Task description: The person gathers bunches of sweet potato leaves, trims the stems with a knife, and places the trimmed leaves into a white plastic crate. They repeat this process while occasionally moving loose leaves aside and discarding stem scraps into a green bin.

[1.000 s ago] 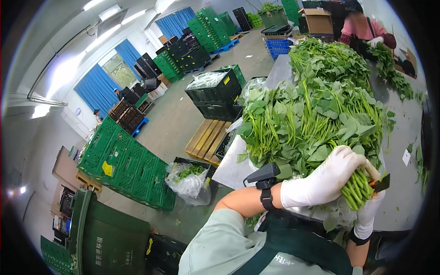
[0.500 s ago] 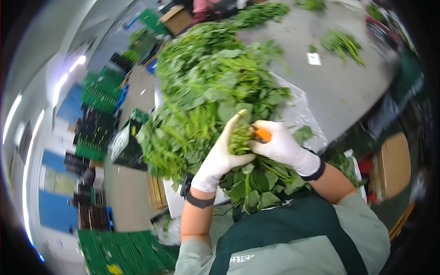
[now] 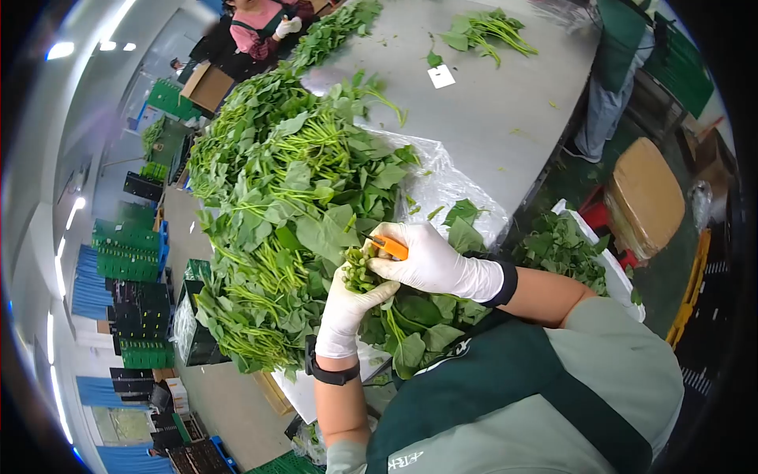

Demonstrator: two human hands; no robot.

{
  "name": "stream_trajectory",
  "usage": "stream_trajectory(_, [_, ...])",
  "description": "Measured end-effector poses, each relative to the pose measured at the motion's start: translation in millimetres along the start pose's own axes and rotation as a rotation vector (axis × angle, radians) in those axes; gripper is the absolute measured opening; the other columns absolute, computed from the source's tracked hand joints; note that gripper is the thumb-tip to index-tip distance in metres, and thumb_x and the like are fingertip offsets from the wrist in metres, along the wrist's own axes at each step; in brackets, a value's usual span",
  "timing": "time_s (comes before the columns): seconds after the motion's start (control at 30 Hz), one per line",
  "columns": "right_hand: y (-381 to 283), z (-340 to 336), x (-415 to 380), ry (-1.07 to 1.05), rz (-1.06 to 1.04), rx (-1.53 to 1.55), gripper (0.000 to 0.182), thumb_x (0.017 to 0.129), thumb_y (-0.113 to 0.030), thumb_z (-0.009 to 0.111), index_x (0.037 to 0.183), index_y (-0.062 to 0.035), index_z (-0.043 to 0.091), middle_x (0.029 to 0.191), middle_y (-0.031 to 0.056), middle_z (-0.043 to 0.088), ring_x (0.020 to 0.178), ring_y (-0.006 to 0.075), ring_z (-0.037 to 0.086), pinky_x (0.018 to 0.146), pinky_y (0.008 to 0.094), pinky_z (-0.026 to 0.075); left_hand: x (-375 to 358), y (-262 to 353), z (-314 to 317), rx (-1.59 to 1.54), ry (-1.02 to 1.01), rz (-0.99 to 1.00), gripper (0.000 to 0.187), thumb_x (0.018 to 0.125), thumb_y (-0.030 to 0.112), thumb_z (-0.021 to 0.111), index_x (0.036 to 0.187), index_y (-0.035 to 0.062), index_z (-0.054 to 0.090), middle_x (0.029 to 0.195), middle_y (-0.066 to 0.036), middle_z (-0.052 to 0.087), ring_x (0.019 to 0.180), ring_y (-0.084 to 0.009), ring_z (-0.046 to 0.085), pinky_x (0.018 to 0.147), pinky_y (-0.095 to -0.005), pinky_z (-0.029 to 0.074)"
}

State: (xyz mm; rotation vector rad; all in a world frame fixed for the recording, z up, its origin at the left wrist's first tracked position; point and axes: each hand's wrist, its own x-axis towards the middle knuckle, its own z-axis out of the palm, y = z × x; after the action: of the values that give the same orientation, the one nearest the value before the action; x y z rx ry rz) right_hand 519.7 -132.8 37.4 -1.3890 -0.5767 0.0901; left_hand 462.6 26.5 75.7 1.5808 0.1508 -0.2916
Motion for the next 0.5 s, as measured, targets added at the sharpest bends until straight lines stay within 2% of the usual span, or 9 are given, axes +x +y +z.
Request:
stream_trajectory(0.07, [-10, -14, -1, -0.095, 0.108, -0.119, 0.028, 0.084, -0.014, 0.069, 0.106, 0.0002, 0.061, 0.092, 0.0069, 0.066, 0.085, 0.011, 0.06, 0.078, 0.0285, 0.048, 6, -4, 4, 0.024, 0.039, 0.017, 0.038, 0.074, -0.002, 0.074, 0.11, 0.001, 0.061, 0.093, 0.0, 0.066, 0.079, -0.0091, 0.06, 0.072, -0.0241, 0.049])
stream_trajectory(0.13, [0, -24, -5, 0.027, -0.044, -0.017, 0.033, 0.085, -0.016, 0.069, 0.114, -0.0038, 0.061, 0.094, 0.0129, 0.067, 0.084, 0.0174, 0.066, 0.078, 0.0286, 0.05, 14, -7, 9, 0.031, 0.032, 0.009, 0.031, 0.075, -0.002, 0.073, 0.104, 0.001, 0.062, 0.088, -0.001, 0.065, 0.074, -0.0089, 0.06, 0.069, -0.024, 0.048])
stream_trajectory(0.23, [-1, -58, -30, 0.013, -0.147, -0.503, 0.029, 0.079, -0.016, 0.068, 0.107, -0.0084, 0.062, 0.086, 0.0115, 0.066, 0.076, 0.0269, 0.067, 0.066, 0.0357, 0.053, 27, 1, 28, 0.069, 0.08, 0.013, 0.013, 0.075, -0.003, 0.071, 0.083, 0.0024, 0.062, 0.073, 0.0, 0.063, 0.063, -0.0082, 0.057, 0.062, -0.0234, 0.047])
stream_trajectory(0.27, [0, -65, -42, -0.018, -0.225, -0.698, 0.026, 0.078, -0.018, 0.066, 0.103, -0.0109, 0.061, 0.08, 0.0102, 0.066, 0.07, 0.03, 0.066, 0.061, 0.0399, 0.053, 31, 3, 33, 0.076, 0.048, 0.009, 0.013, 0.075, -0.003, 0.071, 0.083, 0.0024, 0.062, 0.073, 0.0, 0.063, 0.063, -0.0082, 0.057, 0.062, -0.0234, 0.047])
stream_trajectory(0.3, [8, -68, -54, -0.038, -0.244, -0.74, 0.022, 0.077, -0.02, 0.066, 0.098, -0.0127, 0.06, 0.073, 0.0081, 0.061, 0.066, 0.0276, 0.065, 0.059, 0.0405, 0.052, 36, 4, 37, 0.112, -0.005, 0.009, 0.015, 0.074, -0.004, 0.071, 0.084, 0.0025, 0.062, 0.073, -0.001, 0.063, 0.063, -0.0082, 0.057, 0.061, -0.023, 0.047])
stream_trajectory(0.33, [6, -70, -64, -0.008, -0.228, -0.782, 0.021, 0.073, -0.013, 0.069, 0.092, -0.0102, 0.062, 0.074, 0.0069, 0.061, 0.068, 0.0264, 0.065, 0.06, 0.0374, 0.052, 41, 5, 42, 0.147, -0.063, 0.009, 0.017, 0.073, -0.005, 0.072, 0.085, 0.0026, 0.062, 0.073, -0.001, 0.063, 0.062, -0.0082, 0.057, 0.061, -0.0227, 0.047])
stream_trajectory(0.37, [8, -73, -72, 0.046, -0.222, -0.791, 0.021, 0.073, -0.014, 0.069, 0.091, -0.0095, 0.062, 0.074, 0.007, 0.061, 0.067, 0.0264, 0.065, 0.059, 0.0375, 0.052, 47, 3, 47, 0.236, -0.129, -0.004, 0.023, 0.073, -0.005, 0.073, 0.093, 0.0, 0.064, 0.077, -0.002, 0.065, 0.064, -0.0082, 0.059, 0.061, -0.0233, 0.049])
stream_trajectory(0.47, [9, -86, -94, 0.198, -0.157, -0.824, 0.02, 0.073, -0.015, 0.069, 0.09, -0.008, 0.06, 0.074, 0.0078, 0.061, 0.066, 0.0275, 0.065, 0.058, 0.038, 0.052, 52, 19, 95, 0.405, -0.243, 0.087, 0.021, 0.071, -0.004, 0.075, 0.086, -0.0006, 0.06, 0.073, -0.001, 0.063, 0.06, -0.0085, 0.057, 0.056, -0.0244, 0.046])
stream_trajectory(0.5, [8, -91, -102, 0.259, -0.121, -0.826, 0.02, 0.073, -0.014, 0.069, 0.089, -0.0072, 0.06, 0.073, 0.0083, 0.061, 0.066, 0.0286, 0.064, 0.057, 0.0385, 0.052, 54, 21, 106, 0.47, -0.286, 0.038, 0.018, 0.074, -0.006, 0.07, 0.089, -0.0016, 0.061, 0.076, -0.002, 0.064, 0.063, -0.0087, 0.058, 0.058, -0.0239, 0.047])
